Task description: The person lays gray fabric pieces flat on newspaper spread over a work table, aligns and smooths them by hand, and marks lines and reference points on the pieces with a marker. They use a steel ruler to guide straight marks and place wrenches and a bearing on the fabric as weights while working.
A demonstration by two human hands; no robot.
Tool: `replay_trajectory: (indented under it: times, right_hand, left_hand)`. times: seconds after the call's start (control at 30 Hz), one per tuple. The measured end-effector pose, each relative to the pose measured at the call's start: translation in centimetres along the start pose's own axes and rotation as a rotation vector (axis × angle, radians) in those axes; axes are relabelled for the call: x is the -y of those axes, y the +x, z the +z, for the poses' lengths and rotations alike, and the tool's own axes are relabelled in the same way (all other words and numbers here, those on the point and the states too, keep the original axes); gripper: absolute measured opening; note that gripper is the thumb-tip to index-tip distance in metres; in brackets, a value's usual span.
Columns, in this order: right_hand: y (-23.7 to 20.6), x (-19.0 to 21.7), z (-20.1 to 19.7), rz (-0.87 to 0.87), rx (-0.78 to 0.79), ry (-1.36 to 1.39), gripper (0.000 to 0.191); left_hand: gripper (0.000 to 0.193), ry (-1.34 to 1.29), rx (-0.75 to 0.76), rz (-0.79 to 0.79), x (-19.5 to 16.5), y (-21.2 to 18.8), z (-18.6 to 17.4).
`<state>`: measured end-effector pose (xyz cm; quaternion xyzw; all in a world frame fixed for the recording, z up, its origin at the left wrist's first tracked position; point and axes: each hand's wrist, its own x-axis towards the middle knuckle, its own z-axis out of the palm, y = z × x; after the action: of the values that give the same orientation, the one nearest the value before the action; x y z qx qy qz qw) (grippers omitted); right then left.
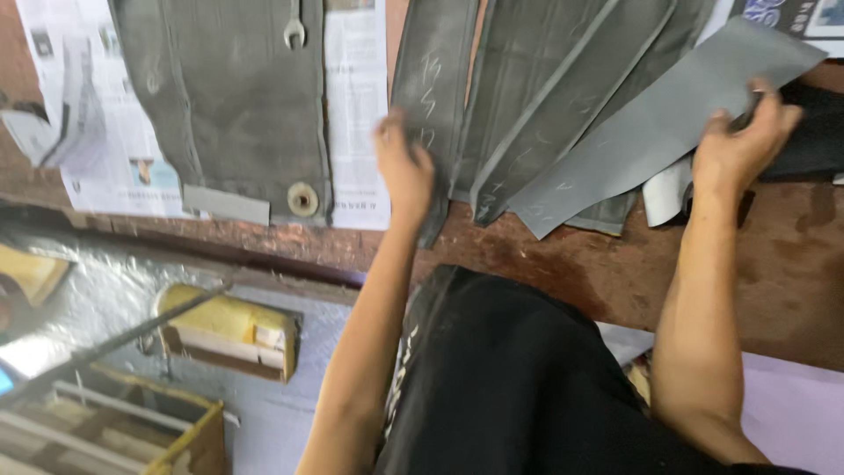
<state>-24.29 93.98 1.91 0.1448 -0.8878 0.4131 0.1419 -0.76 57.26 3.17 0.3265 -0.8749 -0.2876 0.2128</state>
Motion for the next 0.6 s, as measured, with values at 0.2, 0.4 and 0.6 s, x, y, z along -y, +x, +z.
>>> replay_trajectory:
  times: [0.2, 0.4, 0.6]
  right_hand:
    - [-2.7, 4.9, 0.4, -0.033, 0.179, -0.039, 0.037]
    - [-7.6, 13.5, 4.1, 0.015, 0.704, -0.048, 0.070]
    - [-7.3, 16.4, 4.9, 0.109, 0.803, -0.188, 0.089]
  left_hand:
    - [0.061, 0.239, 0.466, 0.148, -3.8, -9.3, -2.6]
    - [0.076, 0.346, 0.656, 0.140, -0.8, -11.7, -6.2]
    - [0.066, 0.278, 0.592, 0.152, 0.4, -14.0, -6.7]
